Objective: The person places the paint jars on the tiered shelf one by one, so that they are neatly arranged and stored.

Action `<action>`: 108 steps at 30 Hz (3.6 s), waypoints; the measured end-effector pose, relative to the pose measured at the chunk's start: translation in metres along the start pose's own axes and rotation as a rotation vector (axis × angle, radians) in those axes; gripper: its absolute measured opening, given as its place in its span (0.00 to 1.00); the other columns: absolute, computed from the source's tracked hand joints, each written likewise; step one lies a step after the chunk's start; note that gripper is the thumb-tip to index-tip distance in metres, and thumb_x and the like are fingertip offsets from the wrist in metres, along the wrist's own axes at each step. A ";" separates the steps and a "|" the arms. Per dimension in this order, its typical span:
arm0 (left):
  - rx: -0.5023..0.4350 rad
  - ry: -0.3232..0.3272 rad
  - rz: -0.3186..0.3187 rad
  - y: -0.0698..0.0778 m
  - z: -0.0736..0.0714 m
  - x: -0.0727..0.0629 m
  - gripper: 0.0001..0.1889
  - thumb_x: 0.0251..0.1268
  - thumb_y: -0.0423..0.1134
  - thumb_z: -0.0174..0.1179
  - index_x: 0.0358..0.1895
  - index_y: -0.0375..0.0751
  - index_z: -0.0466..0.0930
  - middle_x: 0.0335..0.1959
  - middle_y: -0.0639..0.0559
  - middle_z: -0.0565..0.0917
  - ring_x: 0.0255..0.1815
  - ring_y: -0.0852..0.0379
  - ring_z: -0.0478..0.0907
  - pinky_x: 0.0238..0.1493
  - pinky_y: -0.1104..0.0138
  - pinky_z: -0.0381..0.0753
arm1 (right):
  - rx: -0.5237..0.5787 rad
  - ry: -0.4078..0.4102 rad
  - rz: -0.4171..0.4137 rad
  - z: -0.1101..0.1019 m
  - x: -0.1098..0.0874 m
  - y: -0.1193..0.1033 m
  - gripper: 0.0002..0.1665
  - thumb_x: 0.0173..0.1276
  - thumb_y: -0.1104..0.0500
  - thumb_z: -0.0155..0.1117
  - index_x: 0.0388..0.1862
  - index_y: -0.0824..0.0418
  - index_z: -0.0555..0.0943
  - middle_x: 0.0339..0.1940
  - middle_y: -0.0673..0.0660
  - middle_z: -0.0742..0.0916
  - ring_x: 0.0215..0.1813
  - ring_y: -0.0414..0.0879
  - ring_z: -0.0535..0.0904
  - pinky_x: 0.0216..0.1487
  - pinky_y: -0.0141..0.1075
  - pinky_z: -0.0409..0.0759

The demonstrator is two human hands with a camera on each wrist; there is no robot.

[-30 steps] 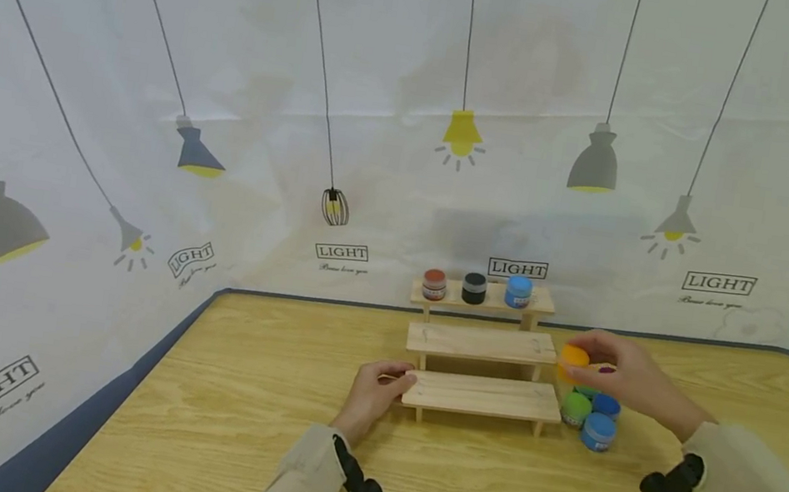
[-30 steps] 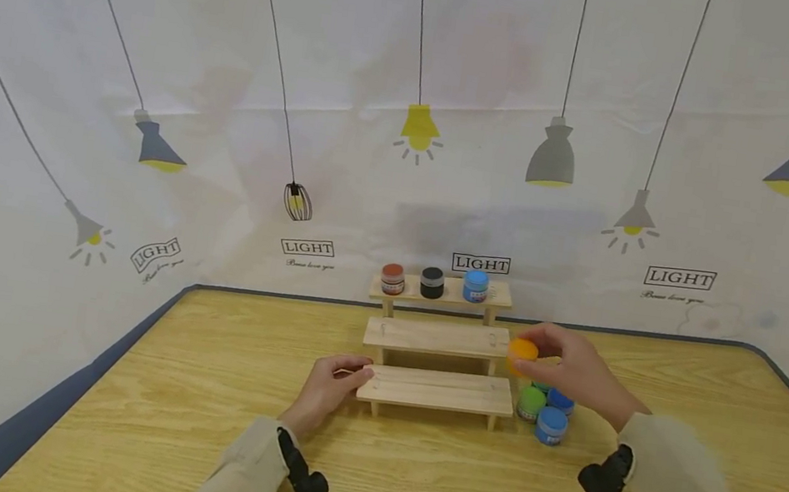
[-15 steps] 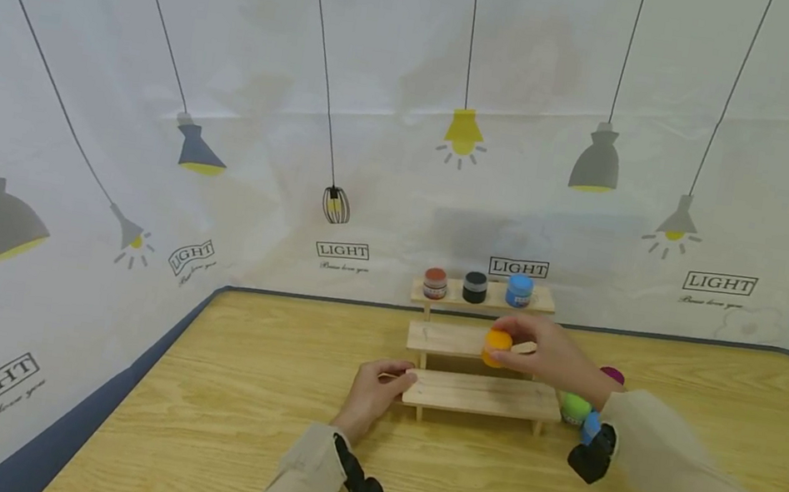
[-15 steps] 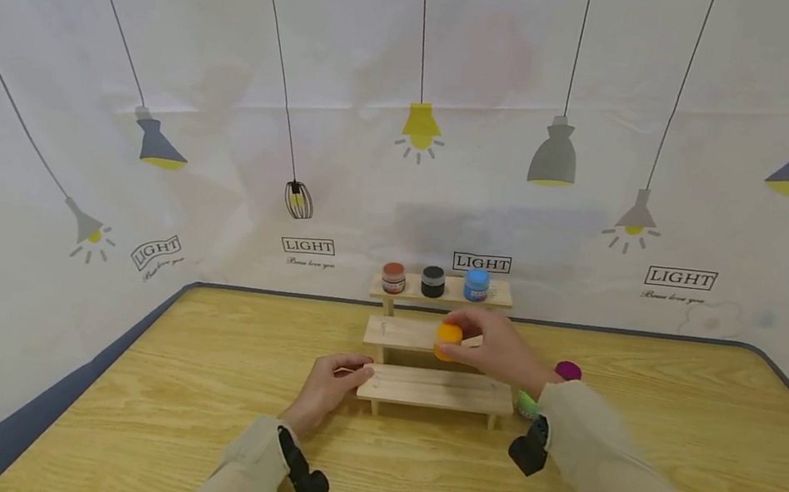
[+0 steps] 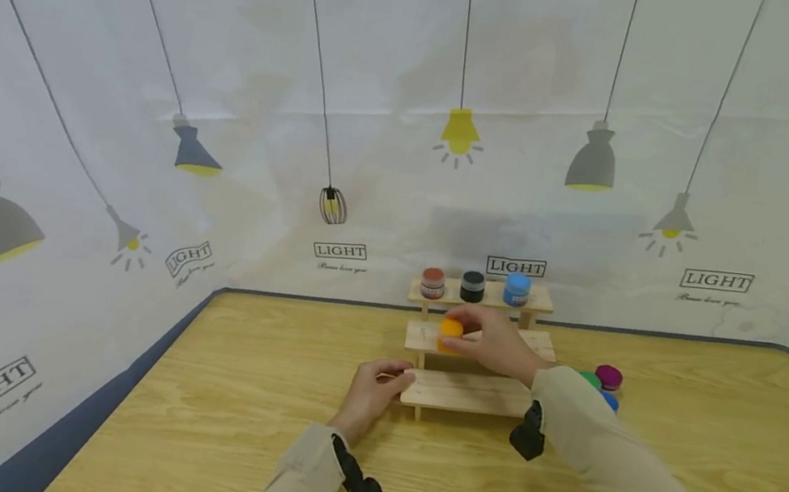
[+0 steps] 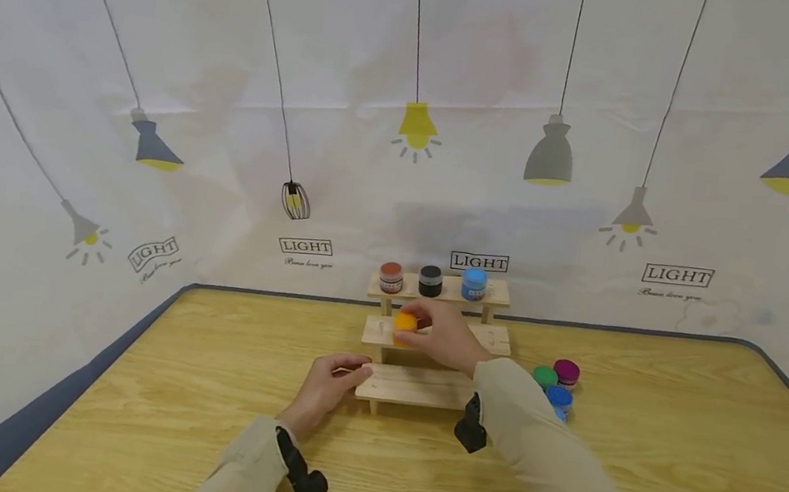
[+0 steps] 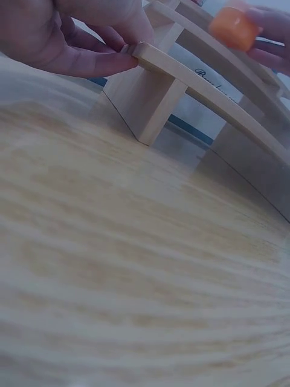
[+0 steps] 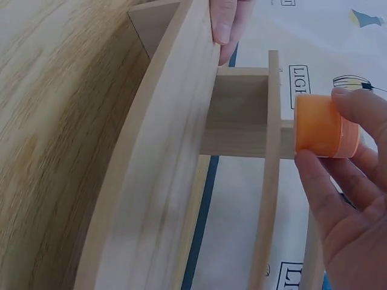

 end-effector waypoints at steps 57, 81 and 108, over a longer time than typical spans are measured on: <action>-0.009 -0.004 -0.009 0.016 0.000 -0.010 0.14 0.60 0.34 0.56 0.46 0.28 0.77 0.41 0.41 0.79 0.29 0.58 0.75 0.34 0.62 0.78 | 0.118 0.006 0.061 0.020 0.012 0.000 0.32 0.57 0.58 0.64 0.59 0.67 0.67 0.49 0.61 0.77 0.49 0.53 0.74 0.48 0.41 0.74; -0.028 -0.009 0.014 0.014 -0.001 -0.012 0.15 0.60 0.33 0.55 0.48 0.26 0.75 0.41 0.38 0.78 0.32 0.55 0.76 0.35 0.60 0.78 | 0.062 0.057 0.000 -0.045 -0.044 0.000 0.24 0.60 0.57 0.61 0.54 0.64 0.71 0.44 0.61 0.79 0.44 0.50 0.76 0.42 0.38 0.78; -0.041 0.007 0.022 0.014 0.000 -0.012 0.15 0.60 0.32 0.55 0.47 0.26 0.76 0.41 0.38 0.79 0.31 0.58 0.76 0.32 0.64 0.78 | -0.163 0.243 0.249 -0.095 -0.150 0.097 0.19 0.62 0.54 0.59 0.46 0.68 0.76 0.40 0.61 0.81 0.35 0.27 0.73 0.34 0.26 0.75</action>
Point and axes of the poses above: each hand's wrist, its own x-axis towards the middle knuckle, its own z-axis out of the palm, y = z × x, the point moved 4 cm from there along x, towards the middle knuckle
